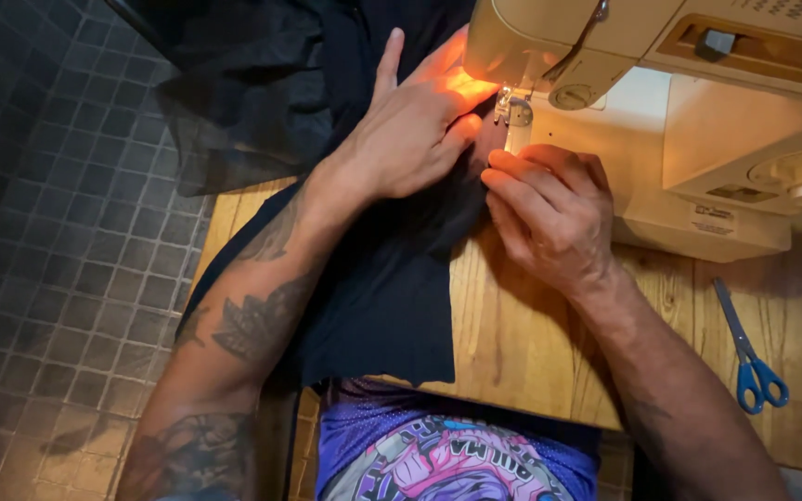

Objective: Sewing a piece of black fabric using a sewing machine

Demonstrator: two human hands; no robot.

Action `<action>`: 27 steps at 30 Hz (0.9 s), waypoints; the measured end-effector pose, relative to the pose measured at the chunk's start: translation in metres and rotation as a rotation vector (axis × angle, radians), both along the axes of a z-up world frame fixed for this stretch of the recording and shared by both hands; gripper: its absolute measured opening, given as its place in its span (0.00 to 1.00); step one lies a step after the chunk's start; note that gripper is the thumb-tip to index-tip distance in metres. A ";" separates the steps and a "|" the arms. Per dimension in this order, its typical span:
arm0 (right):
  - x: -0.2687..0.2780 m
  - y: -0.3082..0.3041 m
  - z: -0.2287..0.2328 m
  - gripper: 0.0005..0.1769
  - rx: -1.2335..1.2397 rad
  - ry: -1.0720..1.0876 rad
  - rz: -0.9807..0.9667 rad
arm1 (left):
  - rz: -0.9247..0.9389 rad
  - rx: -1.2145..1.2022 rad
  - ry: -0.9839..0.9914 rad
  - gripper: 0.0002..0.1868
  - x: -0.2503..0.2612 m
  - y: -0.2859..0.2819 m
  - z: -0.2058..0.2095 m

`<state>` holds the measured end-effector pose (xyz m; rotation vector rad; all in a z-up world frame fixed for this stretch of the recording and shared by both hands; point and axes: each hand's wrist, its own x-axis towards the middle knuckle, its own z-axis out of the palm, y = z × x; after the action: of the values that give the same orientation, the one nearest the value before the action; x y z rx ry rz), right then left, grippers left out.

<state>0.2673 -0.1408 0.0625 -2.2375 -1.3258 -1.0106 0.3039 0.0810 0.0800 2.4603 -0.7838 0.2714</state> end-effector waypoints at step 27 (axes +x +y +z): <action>0.004 -0.010 -0.020 0.25 -0.141 -0.045 -0.220 | 0.053 0.071 0.013 0.32 0.024 -0.002 0.001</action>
<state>0.2709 -0.1510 0.0424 -2.5253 -1.2237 -1.0766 0.3283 0.0792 0.0807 2.5500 -0.7350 0.2509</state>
